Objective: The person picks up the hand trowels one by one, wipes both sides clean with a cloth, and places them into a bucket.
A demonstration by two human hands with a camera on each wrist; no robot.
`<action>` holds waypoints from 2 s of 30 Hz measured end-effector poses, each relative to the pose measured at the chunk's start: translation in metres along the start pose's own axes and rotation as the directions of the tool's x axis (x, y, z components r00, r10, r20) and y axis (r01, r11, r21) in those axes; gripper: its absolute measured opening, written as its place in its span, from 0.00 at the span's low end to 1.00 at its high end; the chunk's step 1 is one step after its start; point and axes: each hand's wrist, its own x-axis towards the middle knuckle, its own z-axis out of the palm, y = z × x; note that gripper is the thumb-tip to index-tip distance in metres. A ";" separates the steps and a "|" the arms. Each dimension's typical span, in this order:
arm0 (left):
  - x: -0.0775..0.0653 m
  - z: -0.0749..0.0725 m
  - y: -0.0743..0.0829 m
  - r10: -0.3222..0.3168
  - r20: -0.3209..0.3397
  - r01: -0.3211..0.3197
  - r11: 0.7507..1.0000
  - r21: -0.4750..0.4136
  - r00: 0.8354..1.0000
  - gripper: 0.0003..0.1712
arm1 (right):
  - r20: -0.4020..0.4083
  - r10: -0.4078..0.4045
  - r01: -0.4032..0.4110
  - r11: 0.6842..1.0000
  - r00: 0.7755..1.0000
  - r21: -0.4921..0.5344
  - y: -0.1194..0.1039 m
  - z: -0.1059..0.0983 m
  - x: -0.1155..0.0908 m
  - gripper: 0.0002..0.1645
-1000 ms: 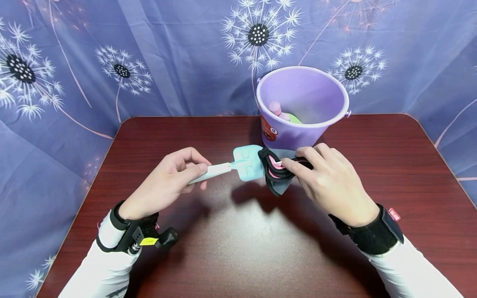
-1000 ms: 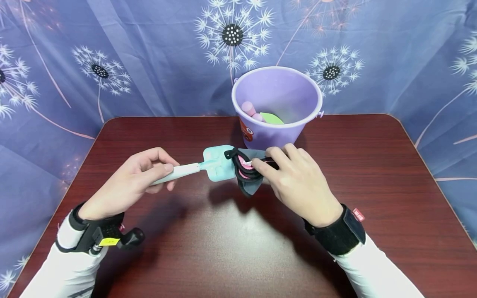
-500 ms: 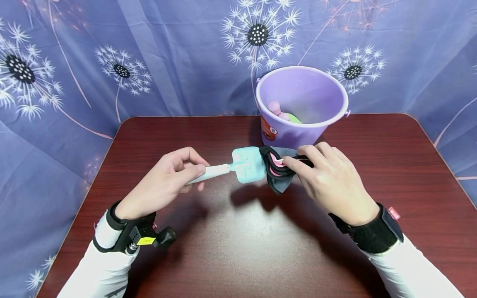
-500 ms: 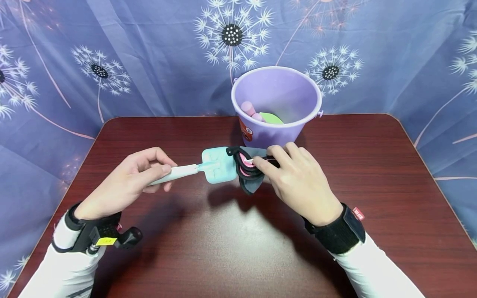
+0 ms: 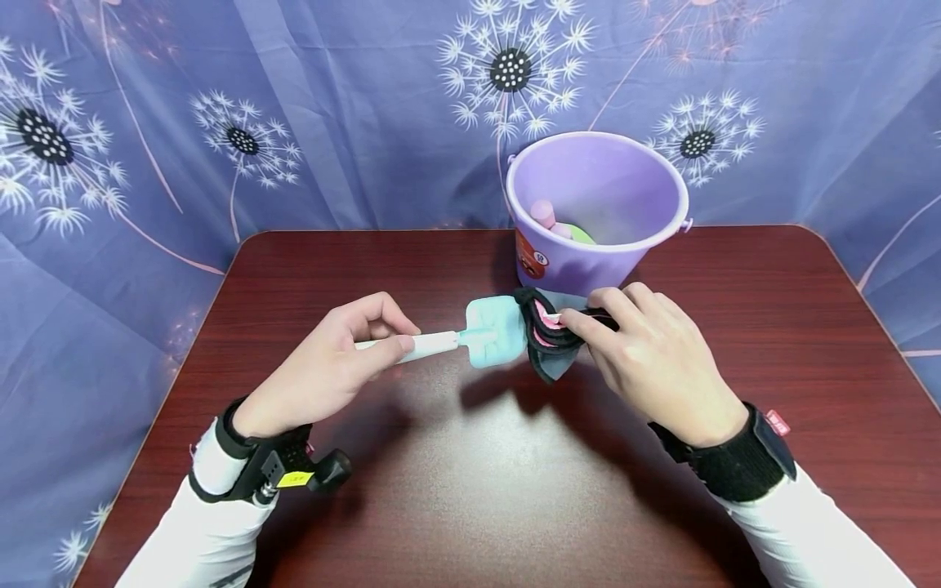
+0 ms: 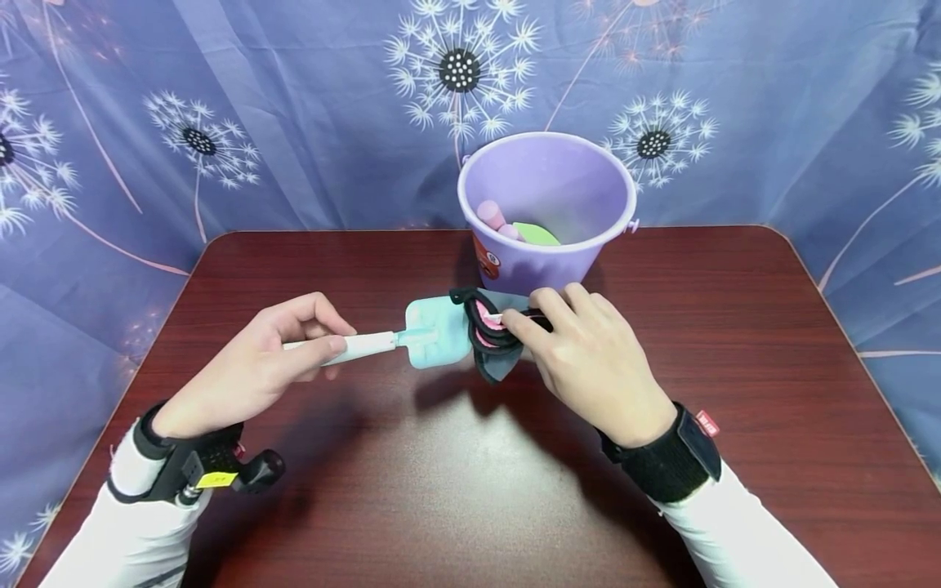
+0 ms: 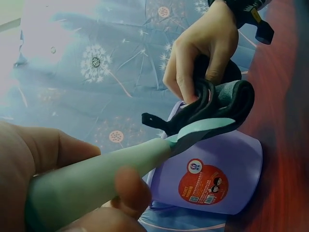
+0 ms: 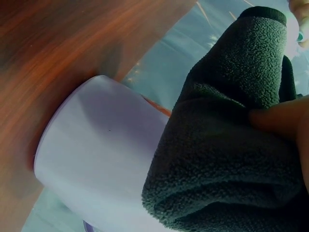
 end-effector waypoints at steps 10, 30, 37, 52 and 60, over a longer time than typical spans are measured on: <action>0.002 0.014 -0.002 0.036 0.009 -0.037 0.997 0.072 0.999 0.02 | 0.009 0.002 -0.002 1.000 1.000 0.010 -0.004 0.003 -0.002 0.18; 0.005 0.039 -0.007 0.020 0.003 -0.020 0.989 0.144 1.000 0.03 | 0.044 -0.018 0.017 0.999 0.999 0.029 -0.015 0.002 -0.001 0.21; 0.006 0.044 -0.010 0.023 -0.008 -0.021 0.991 0.134 1.000 0.04 | 0.006 -0.036 0.036 0.999 0.999 0.033 -0.018 0.004 0.001 0.21; 0.007 0.047 -0.013 0.122 0.010 -0.119 0.941 0.316 0.993 0.07 | -0.094 -0.079 0.085 0.995 0.992 0.060 -0.022 0.003 0.005 0.21; 0.004 0.042 -0.011 0.178 0.005 -0.163 0.891 0.424 0.984 0.09 | -0.114 -0.075 0.081 0.995 0.991 0.055 -0.021 0.002 0.007 0.21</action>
